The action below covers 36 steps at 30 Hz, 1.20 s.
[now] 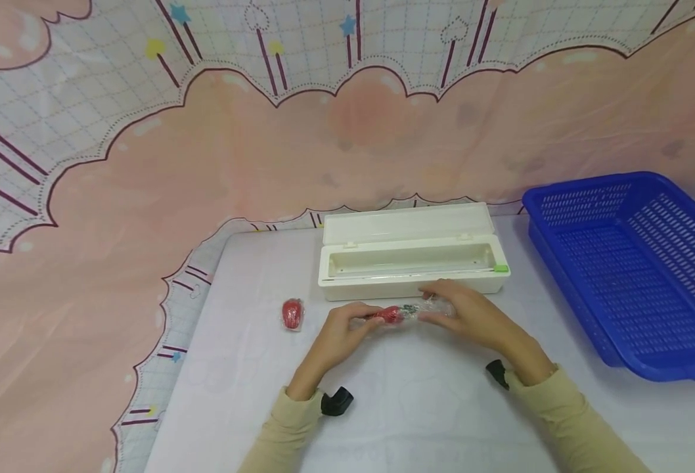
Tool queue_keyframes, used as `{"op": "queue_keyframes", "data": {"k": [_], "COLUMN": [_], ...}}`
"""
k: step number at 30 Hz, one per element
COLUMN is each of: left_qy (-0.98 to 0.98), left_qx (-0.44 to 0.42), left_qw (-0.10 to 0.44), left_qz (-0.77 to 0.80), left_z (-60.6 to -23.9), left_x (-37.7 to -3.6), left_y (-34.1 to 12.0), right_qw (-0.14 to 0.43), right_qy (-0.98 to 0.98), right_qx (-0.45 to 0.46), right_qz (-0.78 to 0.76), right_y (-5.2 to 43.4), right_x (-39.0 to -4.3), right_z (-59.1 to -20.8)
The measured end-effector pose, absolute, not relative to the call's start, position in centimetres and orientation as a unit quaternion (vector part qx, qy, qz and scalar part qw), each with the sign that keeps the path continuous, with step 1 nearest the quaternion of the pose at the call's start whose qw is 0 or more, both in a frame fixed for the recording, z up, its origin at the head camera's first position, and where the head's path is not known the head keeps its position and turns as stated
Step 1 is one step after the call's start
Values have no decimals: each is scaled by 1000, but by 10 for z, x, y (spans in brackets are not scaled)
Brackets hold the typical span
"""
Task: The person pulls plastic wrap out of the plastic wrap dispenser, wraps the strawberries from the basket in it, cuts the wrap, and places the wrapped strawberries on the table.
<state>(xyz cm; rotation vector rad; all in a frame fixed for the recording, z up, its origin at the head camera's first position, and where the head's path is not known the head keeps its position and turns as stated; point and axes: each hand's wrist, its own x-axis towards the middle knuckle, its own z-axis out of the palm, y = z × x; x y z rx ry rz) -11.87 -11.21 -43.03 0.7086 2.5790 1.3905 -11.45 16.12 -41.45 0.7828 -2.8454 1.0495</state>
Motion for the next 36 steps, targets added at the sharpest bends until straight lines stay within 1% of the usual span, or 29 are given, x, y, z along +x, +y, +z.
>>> {"op": "queue_keyframes", "data": {"k": [5,10,12,20,25,31,36], "left_qy": [840,834,823,756,734,724,728], "left_qx": [220,169,154,119,114,137,164], "left_qw": [51,52,56,91,111,125,134], "left_qz": [493,522,543,637,660,665,652], "left_z": [-429,-427,-427,-423,-420,-417,-416], "left_x": [-115,-113,-113,-113,-111,-111,-114], "left_y": [-115,-111,-108,-92,-82,-78,-81], "right_qw": [-4,-23,-20,39,41,52,39], "right_qy": [-910,-912,-912,-878,-857,-852,-844], "right_qx": [209,167,162,222,242,251,259], "right_qz": [358,374,376,423,453,457,468], "right_y": [169,172,171,158,147,139,139], "right_x": [-113,-111,-110,-113,-113,-115,-115], "right_z": [-410,-409,-408,-410,-409,-404,-403]}}
